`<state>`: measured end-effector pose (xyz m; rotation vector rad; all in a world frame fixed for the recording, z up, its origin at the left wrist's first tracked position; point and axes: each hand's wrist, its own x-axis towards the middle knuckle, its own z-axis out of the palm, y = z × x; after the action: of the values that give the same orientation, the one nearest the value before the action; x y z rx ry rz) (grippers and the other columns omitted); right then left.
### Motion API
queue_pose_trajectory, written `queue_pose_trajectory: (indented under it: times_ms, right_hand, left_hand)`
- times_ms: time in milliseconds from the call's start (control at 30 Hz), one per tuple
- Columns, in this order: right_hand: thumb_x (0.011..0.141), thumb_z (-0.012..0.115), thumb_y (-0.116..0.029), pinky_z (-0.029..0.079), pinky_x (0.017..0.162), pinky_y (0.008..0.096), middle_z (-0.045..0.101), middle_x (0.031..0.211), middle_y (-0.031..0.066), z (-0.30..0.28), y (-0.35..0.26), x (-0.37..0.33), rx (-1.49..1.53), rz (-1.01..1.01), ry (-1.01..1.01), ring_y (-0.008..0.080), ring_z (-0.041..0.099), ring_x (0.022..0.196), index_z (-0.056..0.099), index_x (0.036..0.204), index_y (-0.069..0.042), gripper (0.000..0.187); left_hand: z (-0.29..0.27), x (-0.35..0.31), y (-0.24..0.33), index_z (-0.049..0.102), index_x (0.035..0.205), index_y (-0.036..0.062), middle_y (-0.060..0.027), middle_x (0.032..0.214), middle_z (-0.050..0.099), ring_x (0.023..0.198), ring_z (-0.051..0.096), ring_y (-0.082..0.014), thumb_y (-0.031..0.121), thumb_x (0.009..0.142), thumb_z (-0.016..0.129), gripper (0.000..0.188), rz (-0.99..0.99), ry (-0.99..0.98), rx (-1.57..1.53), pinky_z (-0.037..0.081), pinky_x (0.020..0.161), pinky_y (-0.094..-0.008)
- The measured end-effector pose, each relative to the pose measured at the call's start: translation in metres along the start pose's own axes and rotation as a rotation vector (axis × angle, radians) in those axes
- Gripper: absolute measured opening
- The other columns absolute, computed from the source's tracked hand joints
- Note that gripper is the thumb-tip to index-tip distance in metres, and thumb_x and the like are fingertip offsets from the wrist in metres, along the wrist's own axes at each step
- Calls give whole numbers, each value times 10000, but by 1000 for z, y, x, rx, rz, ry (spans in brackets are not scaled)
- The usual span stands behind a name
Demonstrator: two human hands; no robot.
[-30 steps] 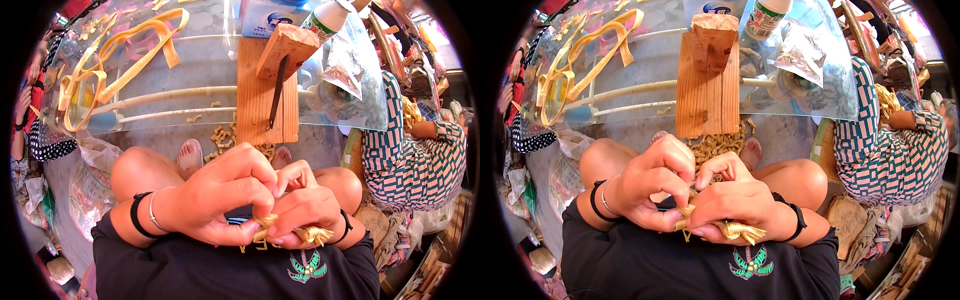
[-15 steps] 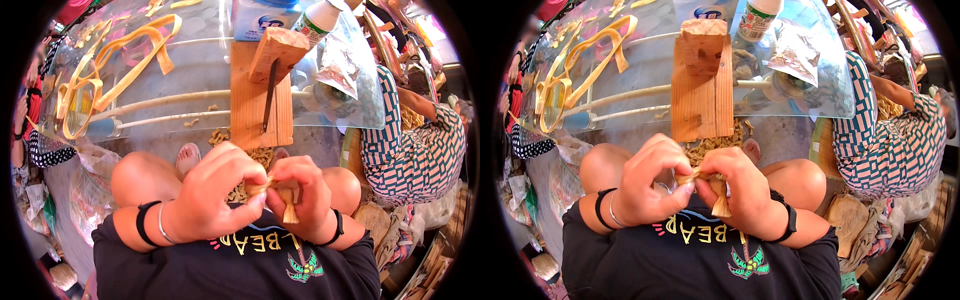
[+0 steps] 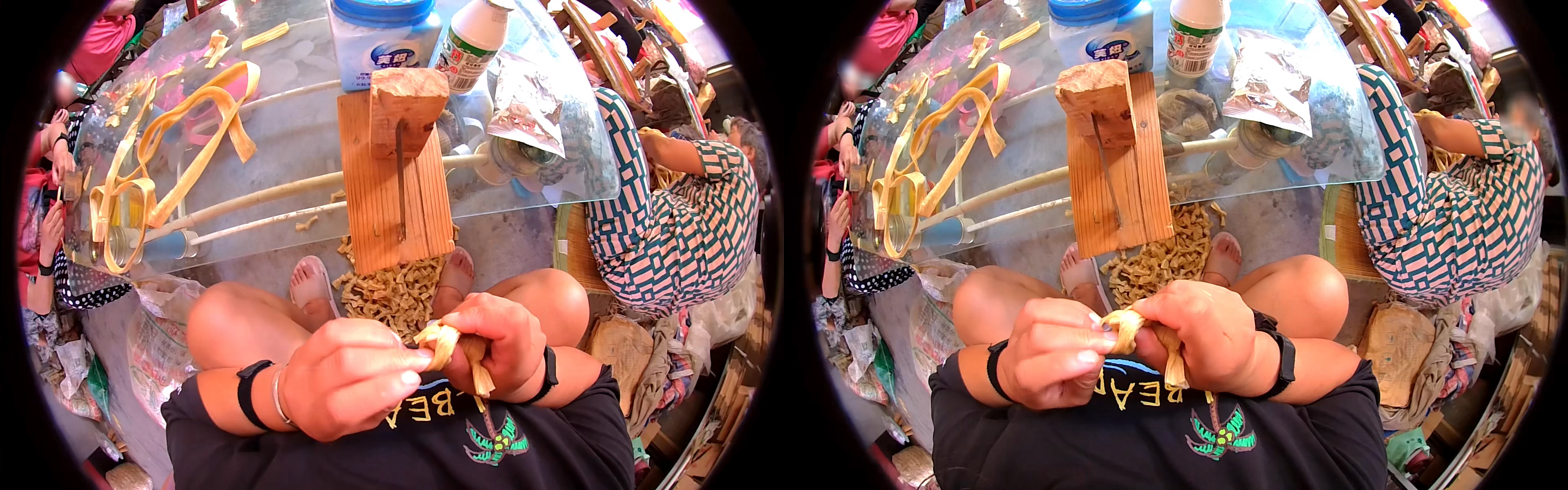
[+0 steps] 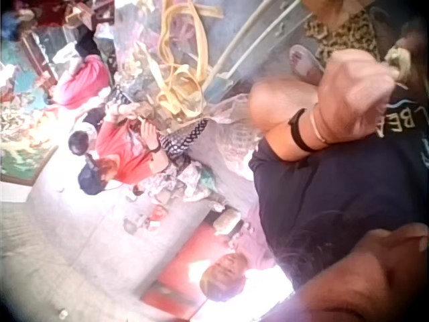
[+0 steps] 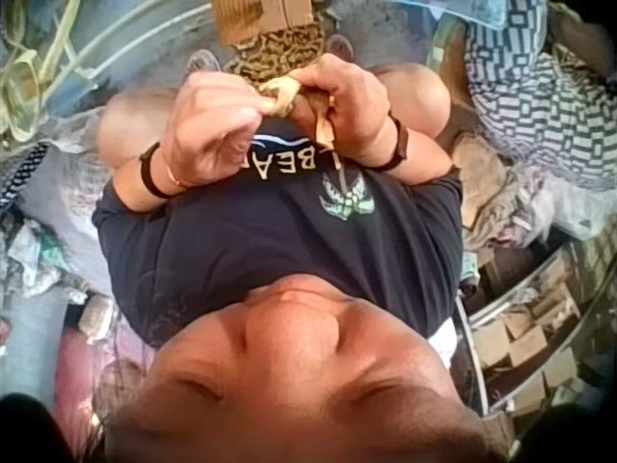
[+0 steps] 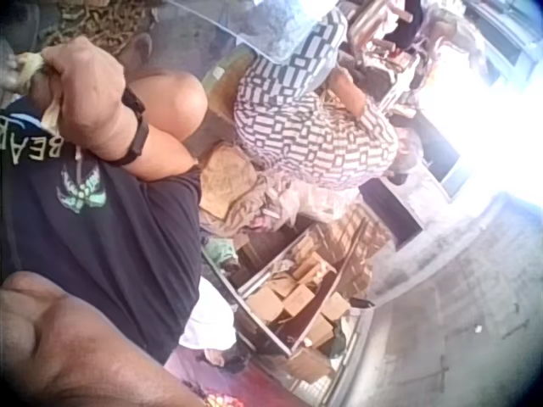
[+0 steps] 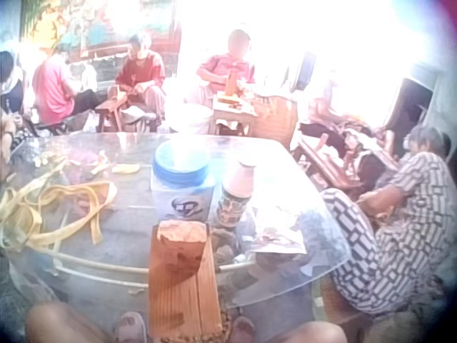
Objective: The person is by hand wrapping and tying dried plant husks around small clusters of filling using a wooden block with a vertical metal pin as a guide.
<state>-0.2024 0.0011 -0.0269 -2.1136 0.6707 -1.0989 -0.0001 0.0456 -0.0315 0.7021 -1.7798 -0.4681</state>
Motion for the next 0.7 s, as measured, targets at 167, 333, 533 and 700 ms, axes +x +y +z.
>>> queue_pose_trajectory:
  times_ms: [167, 333, 533, 700]
  right_hand:
    - [787, 748, -4, 487, 501, 343, 617, 740, 118, -7, 1, 4, 9, 47, -63, 267, 623, 597, 598, 981, 6, 245]
    - [801, 749, -21, 493, 537, 346, 625, 788, 101, -22, -2, 18, 222, 152, -297, 270, 629, 630, 608, 973, -23, 223]
    - [869, 742, -101, 535, 635, 333, 655, 878, 86, -29, -8, 27, 367, 336, -479, 254, 671, 729, 591, 1116, -45, 296]
    - [887, 717, -45, 527, 623, 315, 670, 879, 93, -32, -5, 25, 460, 256, -252, 237, 685, 743, 597, 1143, -3, 285]
  left_hand:
    - [7, -1, -2, 499, 1183, -18, -130, 956, 649, 891, 636, -209, -64, 886, 665, 343, -502, 110, -609, 543, 800, -287]
    - [-11, 15, -14, 555, 1061, 8, -68, 850, 570, 825, 616, -180, -19, 867, 715, 253, -535, -168, -579, 509, 725, -276]
    - [-24, 26, -20, 565, 828, 21, -106, 808, 542, 676, 574, -249, 112, 878, 714, 181, -207, -508, -347, 459, 547, -351]
    - [-21, 19, -18, 522, 713, 27, -106, 653, 556, 472, 517, -248, 111, 894, 624, 224, -163, -257, -312, 416, 421, -343]
